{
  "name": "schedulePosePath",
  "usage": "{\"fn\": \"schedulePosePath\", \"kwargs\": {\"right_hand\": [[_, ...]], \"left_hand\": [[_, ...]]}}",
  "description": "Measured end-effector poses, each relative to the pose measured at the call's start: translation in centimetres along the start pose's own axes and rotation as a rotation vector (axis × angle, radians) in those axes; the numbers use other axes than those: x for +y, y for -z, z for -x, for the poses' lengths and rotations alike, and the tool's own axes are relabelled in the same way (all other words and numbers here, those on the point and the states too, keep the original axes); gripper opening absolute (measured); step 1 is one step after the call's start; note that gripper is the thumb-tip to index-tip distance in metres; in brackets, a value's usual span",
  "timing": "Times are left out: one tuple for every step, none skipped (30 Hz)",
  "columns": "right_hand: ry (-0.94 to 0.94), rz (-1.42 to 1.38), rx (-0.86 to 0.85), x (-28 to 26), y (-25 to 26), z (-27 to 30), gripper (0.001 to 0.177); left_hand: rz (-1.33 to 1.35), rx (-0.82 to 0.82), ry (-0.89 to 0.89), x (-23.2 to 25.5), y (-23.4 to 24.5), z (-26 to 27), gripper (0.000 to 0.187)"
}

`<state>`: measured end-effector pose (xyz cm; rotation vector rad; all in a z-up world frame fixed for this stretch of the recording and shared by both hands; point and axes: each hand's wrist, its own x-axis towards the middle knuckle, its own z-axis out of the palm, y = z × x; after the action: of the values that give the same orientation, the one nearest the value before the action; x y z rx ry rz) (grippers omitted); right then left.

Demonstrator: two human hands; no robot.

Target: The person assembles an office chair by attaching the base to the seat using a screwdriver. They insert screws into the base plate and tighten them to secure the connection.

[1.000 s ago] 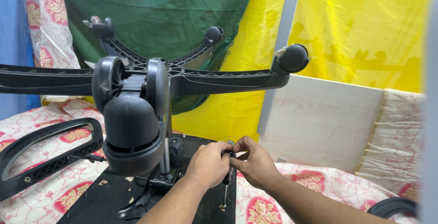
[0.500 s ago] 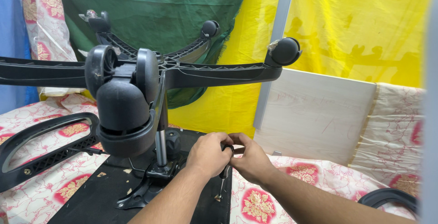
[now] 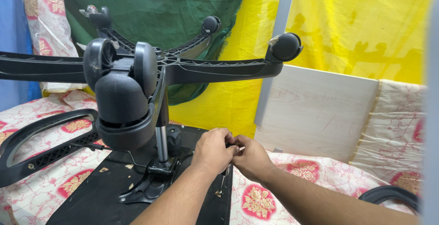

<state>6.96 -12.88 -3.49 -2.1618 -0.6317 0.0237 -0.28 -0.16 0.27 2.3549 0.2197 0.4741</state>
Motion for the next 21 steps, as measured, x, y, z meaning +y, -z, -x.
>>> {"fn": "schedulePosePath", "kwargs": {"right_hand": [[0.022,-0.023,-0.01,0.2,-0.1,0.0,0.037],[0.045,-0.047,-0.021,0.5,-0.1,0.1,0.039],[0.05,-0.111,-0.04,0.7,-0.2,0.1,0.038],[0.056,-0.176,-0.059,0.8,-0.2,0.0,0.038],[0.063,-0.239,-0.08,0.9,-0.3,0.1,0.038],[0.045,-0.223,-0.074,1.0,-0.4,0.1,0.038],[0.028,-0.206,-0.067,1.0,-0.4,0.1,0.039],[0.01,-0.189,-0.06,0.9,-0.4,0.1,0.039],[-0.006,-0.172,-0.054,0.7,-0.4,0.2,0.038],[-0.022,-0.155,-0.049,0.5,-0.4,0.3,0.038],[-0.039,-0.137,-0.044,0.3,-0.4,0.5,0.037],[-0.061,-0.122,-0.039,0.2,-0.4,0.7,0.036],[-0.082,-0.109,-0.033,0.0,-0.4,0.8,0.034],[-0.103,-0.096,-0.027,-0.1,-0.4,0.9,0.033],[-0.1,-0.114,-0.022,-0.3,-0.6,0.9,0.033],[-0.097,-0.131,-0.016,-0.5,-0.7,0.9,0.034],[-0.092,-0.148,-0.01,-0.6,-0.9,0.8,0.034],[-0.089,-0.116,-0.003,-0.8,-1.0,0.7,0.035],[-0.087,-0.085,0.005,-0.9,-1.0,0.5,0.036],[-0.086,-0.054,0.012,-1.0,-1.0,0.3,0.037],[-0.065,-0.108,0.008,-1.0,-1.1,0.3,0.042]], "left_hand": [[0.011,-0.003,0.016,0.0,0.1,0.0,0.022],[0.022,-0.007,0.033,-0.1,0.1,0.1,0.021],[0.032,-0.011,0.048,-0.1,0.1,0.1,0.021],[0.028,0.004,0.023,-0.1,0.0,0.1,0.019],[0.025,0.02,0.0,-0.2,0.0,0.2,0.017],[0.022,0.036,-0.023,-0.3,-0.1,0.3,0.016],[0.007,0.059,-0.04,-0.4,-0.2,0.4,0.016],[-0.009,0.081,-0.058,-0.5,-0.4,0.6,0.016],[-0.025,0.104,-0.077,-0.6,-0.5,0.6,0.016],[-0.006,0.094,-0.048,-0.7,-0.6,0.7,0.014],[0.016,0.083,-0.019,-0.8,-0.8,0.9,0.013],[0.037,0.073,0.01,-0.9,-1.0,1.0,0.012],[0.023,0.11,-0.031,-1.0,-1.1,1.1,0.015],[0.009,0.147,-0.073,-1.1,-1.2,1.3,0.017],[-0.004,0.185,-0.113,-1.1,-1.2,1.4,0.02],[0.0,0.176,-0.109,-1.2,-1.2,1.5,0.017],[0.004,0.17,-0.105,-1.2,-1.1,1.5,0.014],[0.008,0.163,-0.101,-1.2,-0.9,1.5,0.011],[0.024,0.154,-0.087,-1.2,-0.8,1.5,0.011],[0.039,0.144,-0.074,-1.2,-0.5,1.5,0.013],[0.055,0.136,-0.059,-1.3,-0.3,1.6,0.014]]}}
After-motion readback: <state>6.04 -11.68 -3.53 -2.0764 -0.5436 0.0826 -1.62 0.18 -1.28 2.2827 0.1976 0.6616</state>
